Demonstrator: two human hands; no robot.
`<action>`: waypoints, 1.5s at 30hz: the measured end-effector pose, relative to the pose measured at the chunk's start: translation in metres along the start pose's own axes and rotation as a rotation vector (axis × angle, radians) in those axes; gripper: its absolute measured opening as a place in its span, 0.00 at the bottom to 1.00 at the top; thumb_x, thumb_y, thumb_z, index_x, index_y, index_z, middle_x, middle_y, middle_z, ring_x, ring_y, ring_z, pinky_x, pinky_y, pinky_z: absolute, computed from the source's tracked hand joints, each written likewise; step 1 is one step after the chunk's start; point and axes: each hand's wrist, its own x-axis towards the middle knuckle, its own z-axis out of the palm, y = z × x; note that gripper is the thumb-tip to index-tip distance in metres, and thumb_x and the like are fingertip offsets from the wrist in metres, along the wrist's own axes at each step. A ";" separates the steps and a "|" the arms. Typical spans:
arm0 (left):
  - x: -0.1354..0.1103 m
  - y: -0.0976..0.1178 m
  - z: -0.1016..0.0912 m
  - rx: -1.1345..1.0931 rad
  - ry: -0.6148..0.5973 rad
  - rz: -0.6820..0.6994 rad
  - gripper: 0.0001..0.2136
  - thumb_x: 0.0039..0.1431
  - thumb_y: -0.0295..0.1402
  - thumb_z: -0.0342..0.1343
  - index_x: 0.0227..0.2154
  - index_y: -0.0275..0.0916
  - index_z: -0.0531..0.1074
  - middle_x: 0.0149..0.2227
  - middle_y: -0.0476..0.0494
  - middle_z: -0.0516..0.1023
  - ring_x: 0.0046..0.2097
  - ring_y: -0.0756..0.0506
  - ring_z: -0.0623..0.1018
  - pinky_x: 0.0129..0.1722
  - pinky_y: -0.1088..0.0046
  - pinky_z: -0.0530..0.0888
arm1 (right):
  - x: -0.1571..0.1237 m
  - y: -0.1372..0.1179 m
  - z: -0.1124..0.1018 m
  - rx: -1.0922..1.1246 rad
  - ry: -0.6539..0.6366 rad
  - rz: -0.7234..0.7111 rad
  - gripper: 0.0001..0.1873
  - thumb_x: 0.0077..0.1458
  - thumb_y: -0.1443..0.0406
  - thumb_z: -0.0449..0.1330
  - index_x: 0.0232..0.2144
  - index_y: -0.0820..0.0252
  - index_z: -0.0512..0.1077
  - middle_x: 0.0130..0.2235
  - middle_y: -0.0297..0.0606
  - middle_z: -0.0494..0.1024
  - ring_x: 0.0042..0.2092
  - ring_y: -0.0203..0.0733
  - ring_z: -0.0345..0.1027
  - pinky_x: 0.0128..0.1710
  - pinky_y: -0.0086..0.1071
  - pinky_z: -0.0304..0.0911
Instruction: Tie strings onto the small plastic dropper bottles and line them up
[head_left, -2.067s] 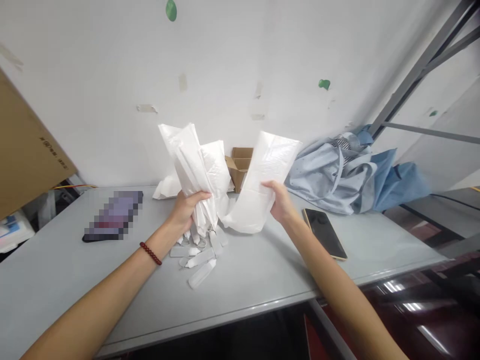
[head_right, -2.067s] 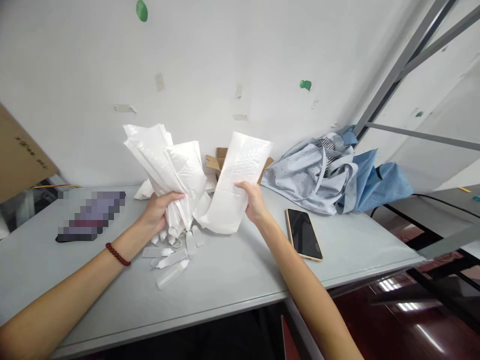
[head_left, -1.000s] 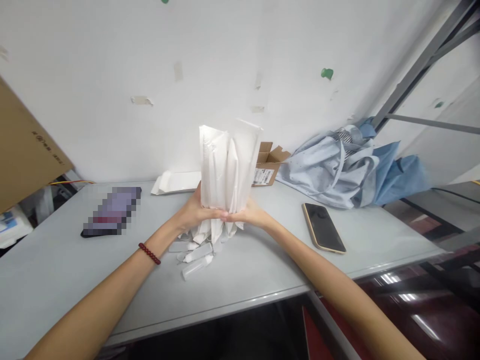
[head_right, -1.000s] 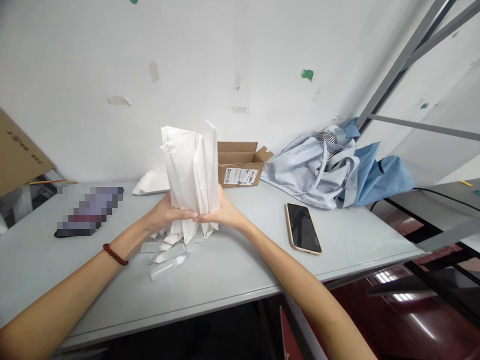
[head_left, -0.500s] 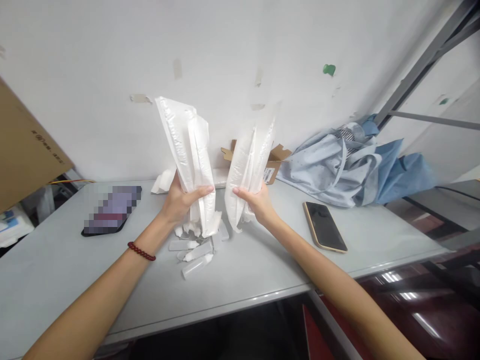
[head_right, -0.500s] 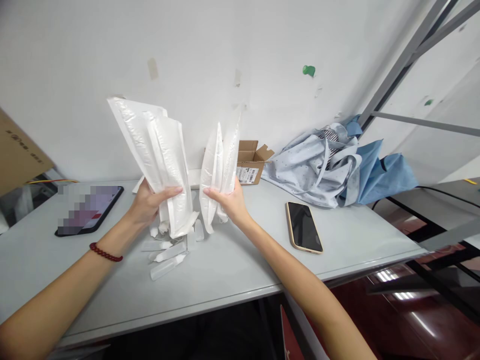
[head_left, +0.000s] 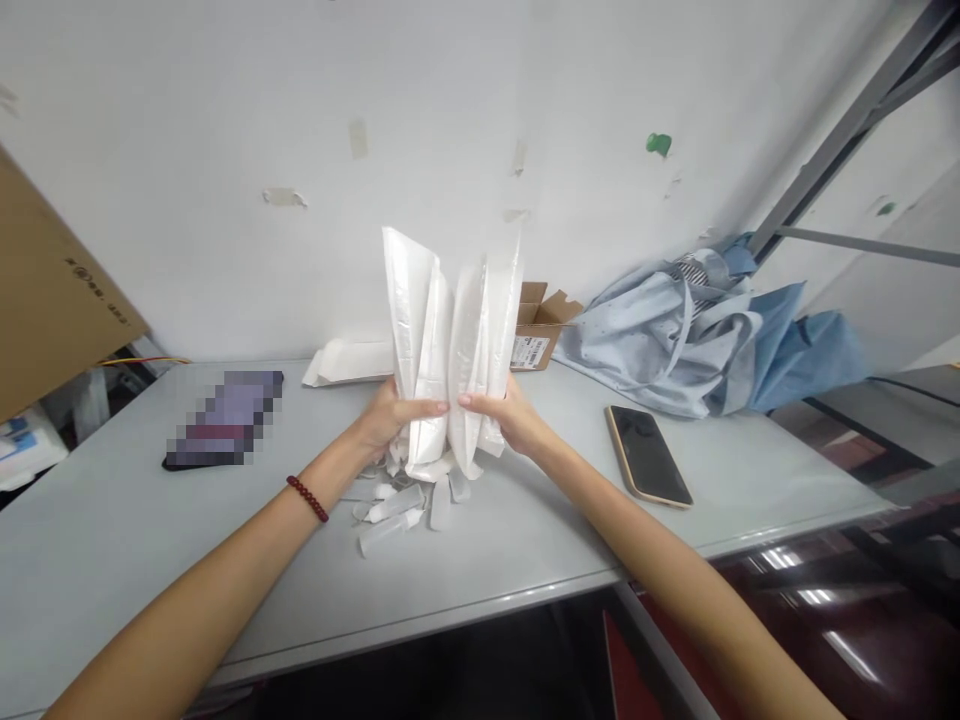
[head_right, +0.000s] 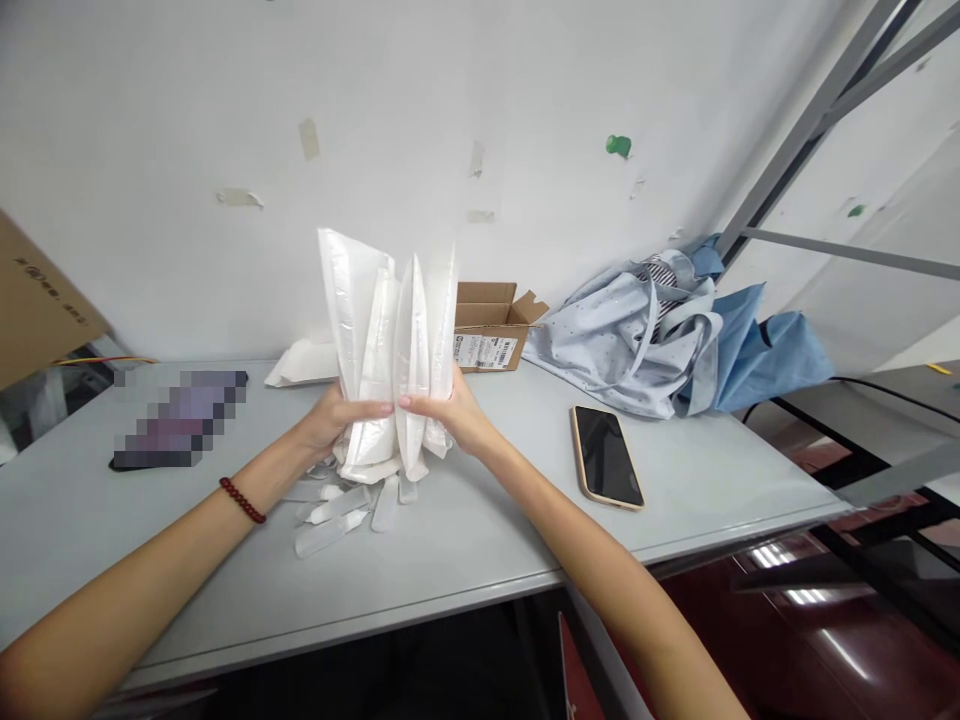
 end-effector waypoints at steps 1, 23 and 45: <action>-0.001 0.003 0.000 0.009 0.051 0.020 0.28 0.40 0.35 0.69 0.47 0.37 0.72 0.45 0.37 0.79 0.49 0.32 0.77 0.48 0.53 0.73 | 0.000 -0.003 -0.001 0.008 0.008 -0.022 0.39 0.40 0.58 0.70 0.55 0.50 0.63 0.54 0.39 0.72 0.56 0.51 0.66 0.55 0.48 0.62; -0.004 0.028 -0.046 -0.117 0.358 0.284 0.24 0.43 0.35 0.68 0.46 0.39 0.74 0.46 0.42 0.80 0.50 0.35 0.77 0.49 0.61 0.76 | 0.061 -0.023 0.067 -0.164 -0.052 -0.124 0.45 0.43 0.54 0.68 0.58 0.56 0.51 0.57 0.44 0.65 0.57 0.51 0.62 0.55 0.44 0.64; -0.007 0.025 -0.028 0.048 0.225 0.226 0.30 0.37 0.28 0.71 0.48 0.39 0.71 0.49 0.39 0.77 0.53 0.34 0.75 0.51 0.58 0.73 | 0.056 -0.018 0.063 -0.173 -0.214 -0.004 0.55 0.43 0.49 0.67 0.62 0.59 0.41 0.58 0.49 0.64 0.58 0.50 0.63 0.55 0.42 0.64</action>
